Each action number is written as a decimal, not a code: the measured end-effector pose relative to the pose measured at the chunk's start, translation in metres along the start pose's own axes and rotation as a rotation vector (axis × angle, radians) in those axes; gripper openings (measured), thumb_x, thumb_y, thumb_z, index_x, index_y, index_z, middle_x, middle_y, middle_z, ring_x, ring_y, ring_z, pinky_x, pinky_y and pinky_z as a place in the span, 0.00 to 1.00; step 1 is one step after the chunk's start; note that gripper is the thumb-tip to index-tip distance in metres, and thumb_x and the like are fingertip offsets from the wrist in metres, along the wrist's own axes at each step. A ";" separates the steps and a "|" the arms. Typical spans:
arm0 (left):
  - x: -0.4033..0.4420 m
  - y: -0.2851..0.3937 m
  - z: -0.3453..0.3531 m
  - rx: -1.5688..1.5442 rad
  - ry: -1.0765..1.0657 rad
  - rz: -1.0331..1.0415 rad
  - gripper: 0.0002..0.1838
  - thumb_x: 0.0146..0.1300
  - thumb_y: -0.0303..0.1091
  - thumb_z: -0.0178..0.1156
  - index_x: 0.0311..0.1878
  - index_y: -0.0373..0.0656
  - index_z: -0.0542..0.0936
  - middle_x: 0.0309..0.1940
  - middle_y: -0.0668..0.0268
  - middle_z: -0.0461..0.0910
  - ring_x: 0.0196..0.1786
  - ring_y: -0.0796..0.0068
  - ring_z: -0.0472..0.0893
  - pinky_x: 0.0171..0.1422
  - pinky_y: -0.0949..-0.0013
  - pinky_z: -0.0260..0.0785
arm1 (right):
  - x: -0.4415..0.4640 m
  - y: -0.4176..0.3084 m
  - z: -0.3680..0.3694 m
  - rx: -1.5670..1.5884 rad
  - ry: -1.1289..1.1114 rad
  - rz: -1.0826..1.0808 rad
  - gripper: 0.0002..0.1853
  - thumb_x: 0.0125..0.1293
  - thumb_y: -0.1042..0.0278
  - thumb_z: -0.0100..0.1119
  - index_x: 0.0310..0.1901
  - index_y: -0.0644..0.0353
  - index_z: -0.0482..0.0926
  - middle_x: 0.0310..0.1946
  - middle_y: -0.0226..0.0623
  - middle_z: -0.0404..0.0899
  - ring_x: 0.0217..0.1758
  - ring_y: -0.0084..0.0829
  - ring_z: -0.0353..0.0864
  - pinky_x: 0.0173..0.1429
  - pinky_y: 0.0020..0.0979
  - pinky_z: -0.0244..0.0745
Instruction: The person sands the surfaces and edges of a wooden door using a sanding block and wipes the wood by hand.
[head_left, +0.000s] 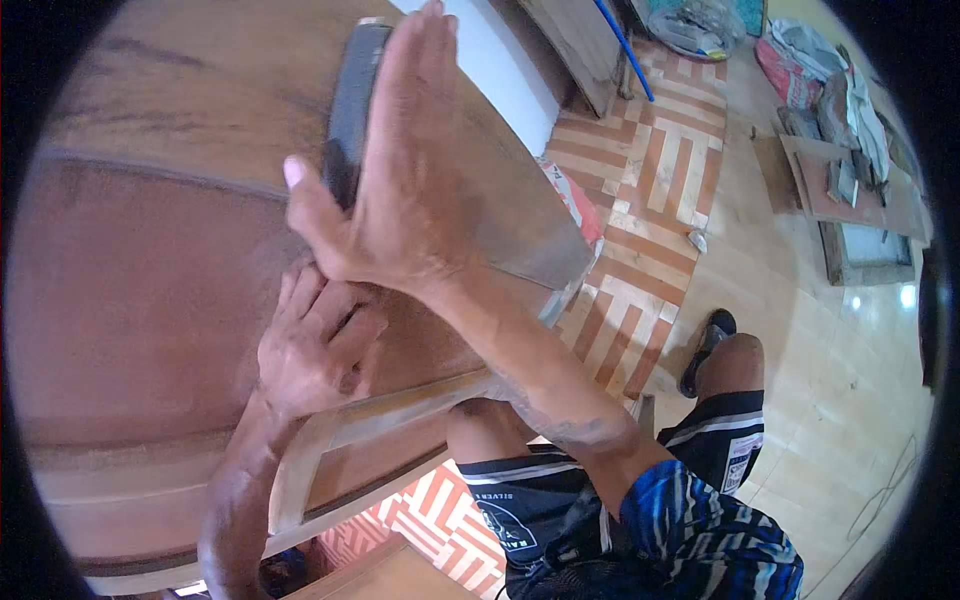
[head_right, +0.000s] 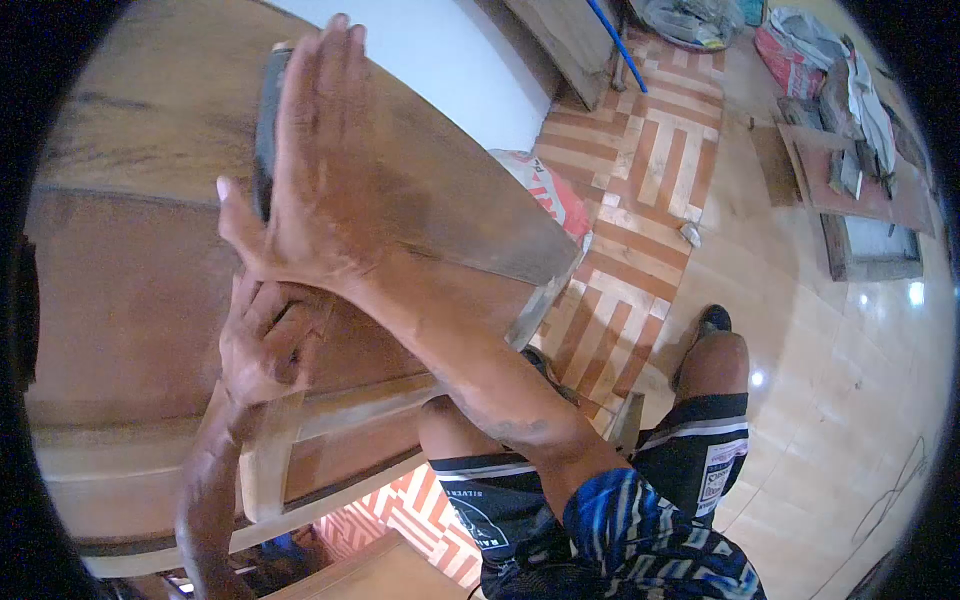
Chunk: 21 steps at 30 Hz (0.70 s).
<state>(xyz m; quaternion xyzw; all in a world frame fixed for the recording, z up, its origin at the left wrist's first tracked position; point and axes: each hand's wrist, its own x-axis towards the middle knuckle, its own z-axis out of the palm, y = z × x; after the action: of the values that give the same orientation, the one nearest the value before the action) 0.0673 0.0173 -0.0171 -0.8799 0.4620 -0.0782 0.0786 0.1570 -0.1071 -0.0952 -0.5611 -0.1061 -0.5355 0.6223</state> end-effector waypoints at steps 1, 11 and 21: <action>-0.003 -0.002 0.001 0.001 0.010 0.010 0.12 0.40 0.23 0.65 0.33 0.42 0.83 0.40 0.61 0.79 0.50 0.53 0.77 0.55 0.52 0.70 | -0.001 -0.001 -0.004 0.005 -0.020 -0.015 0.53 0.59 0.58 0.56 0.74 0.81 0.36 0.74 0.79 0.31 0.78 0.77 0.31 0.79 0.65 0.33; -0.007 -0.009 0.009 0.021 0.100 0.063 0.09 0.42 0.26 0.65 0.30 0.41 0.79 0.38 0.61 0.75 0.49 0.57 0.75 0.54 0.57 0.71 | 0.000 -0.006 0.001 -0.200 -0.042 -0.047 0.39 0.63 0.72 0.46 0.72 0.84 0.46 0.73 0.79 0.40 0.78 0.74 0.39 0.81 0.57 0.39; -0.022 -0.004 0.012 -0.047 0.247 0.095 0.11 0.47 0.21 0.61 0.37 0.41 0.79 0.39 0.58 0.76 0.44 0.55 0.75 0.51 0.58 0.71 | -0.016 -0.032 -0.051 0.153 -0.147 0.291 0.41 0.62 0.70 0.47 0.74 0.80 0.45 0.75 0.67 0.47 0.80 0.54 0.48 0.82 0.40 0.42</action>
<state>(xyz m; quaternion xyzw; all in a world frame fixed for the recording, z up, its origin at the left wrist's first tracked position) 0.0610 0.0385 -0.0292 -0.8424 0.5108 -0.1715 0.0040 0.1012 -0.1330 -0.1058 -0.5591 -0.1095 -0.3878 0.7246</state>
